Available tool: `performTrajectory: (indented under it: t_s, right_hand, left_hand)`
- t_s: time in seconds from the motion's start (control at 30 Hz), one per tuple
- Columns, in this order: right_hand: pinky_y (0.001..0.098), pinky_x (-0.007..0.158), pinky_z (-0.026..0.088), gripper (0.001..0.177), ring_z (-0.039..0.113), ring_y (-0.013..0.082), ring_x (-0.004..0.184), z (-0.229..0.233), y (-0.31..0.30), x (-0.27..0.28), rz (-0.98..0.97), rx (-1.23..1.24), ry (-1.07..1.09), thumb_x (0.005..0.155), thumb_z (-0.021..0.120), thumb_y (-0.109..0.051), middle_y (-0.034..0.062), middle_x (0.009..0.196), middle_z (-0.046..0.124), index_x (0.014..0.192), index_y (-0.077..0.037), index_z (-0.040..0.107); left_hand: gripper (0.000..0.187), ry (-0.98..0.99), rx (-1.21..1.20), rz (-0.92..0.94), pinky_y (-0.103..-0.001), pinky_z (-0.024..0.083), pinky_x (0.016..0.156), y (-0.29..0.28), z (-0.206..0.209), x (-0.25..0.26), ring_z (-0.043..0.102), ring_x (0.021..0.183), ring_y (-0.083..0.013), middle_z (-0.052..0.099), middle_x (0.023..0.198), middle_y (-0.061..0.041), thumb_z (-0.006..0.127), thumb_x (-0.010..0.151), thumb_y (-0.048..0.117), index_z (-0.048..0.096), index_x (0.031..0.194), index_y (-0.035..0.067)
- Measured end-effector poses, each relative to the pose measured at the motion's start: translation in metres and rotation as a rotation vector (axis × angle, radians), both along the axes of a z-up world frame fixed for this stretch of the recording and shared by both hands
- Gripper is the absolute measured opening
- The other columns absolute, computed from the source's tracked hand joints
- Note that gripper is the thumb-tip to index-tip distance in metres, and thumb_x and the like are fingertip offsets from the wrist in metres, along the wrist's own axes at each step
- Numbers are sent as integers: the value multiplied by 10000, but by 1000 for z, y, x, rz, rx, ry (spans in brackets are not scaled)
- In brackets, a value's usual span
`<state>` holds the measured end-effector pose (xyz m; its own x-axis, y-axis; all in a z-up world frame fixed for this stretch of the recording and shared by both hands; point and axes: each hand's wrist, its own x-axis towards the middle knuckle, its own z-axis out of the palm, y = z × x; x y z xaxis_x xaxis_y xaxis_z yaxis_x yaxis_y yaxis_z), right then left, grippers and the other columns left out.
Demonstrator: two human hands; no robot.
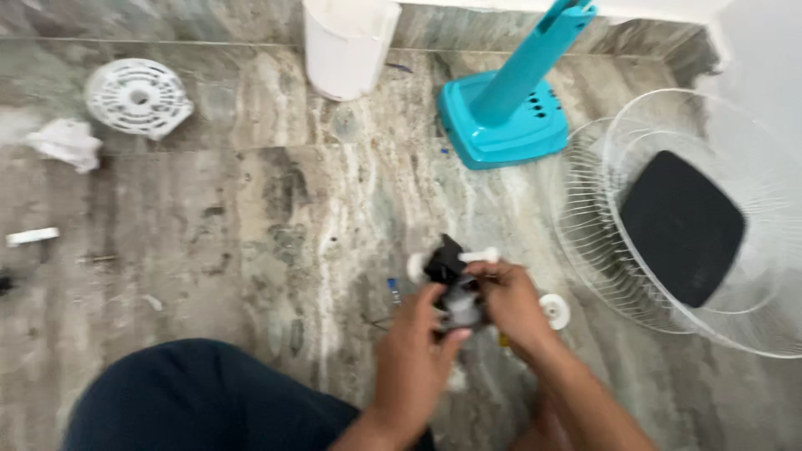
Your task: The person sits on the floor and uses a screwdriver to remove a white plastic cap from a fan motor, then reattaches the cap and adjusts the motor housing. Disassembled fan parts are visible nearby.
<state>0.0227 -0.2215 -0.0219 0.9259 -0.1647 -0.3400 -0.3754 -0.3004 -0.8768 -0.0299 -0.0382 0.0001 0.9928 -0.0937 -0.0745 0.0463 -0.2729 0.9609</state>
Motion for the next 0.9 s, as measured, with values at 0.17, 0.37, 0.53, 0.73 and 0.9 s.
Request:
performTrajectory:
  t_s: [0.17,0.37,0.53,0.73,0.9]
  right_hand:
    - [279,736,497,225,628,140,797,-7,7,-13,-28,-142,-158,904,532,92,55,907,650,923,33,748]
    - [265,638,423,218,516,127,749,5,11,-19,-184,-6,-381,980,482,95,39,926,564,937,4,676]
    - [235,610,444,249,538,94,776,14,14,-18,-224,-11,-501,965,459,101,35,1042,561,807,-9,617]
    - [240,593,427,266,528,119,772,15,5,-13,-250,20,-467,861,404,126,65,1050,552,740,-7,601]
    - [244,725,431,250,533,143,887,10,2,-14,-169,28,-540,899,442,108,74,1072,553,731,5,596]
  left_hand:
    - [475,-184,27,4,-481,515,782,0,-8,-13,638,981,-408,615,1147,-166,754,868,135,574,1306,93]
    - [432,-329,25,-20,-464,518,834,-2,-6,-10,614,1009,-377,578,1108,-163,712,897,72,610,1316,86]
    - [404,-450,15,-30,-457,509,897,-1,-2,-9,588,1093,-373,563,1180,-176,692,885,25,623,1281,70]
    - [245,-415,-178,-17,-420,549,922,1,-3,-3,661,1056,-335,610,1132,-162,666,894,26,529,1096,9]
    - [249,-171,120,-29,-386,525,877,29,21,24,605,988,-267,652,1083,-123,724,883,98,581,1087,81]
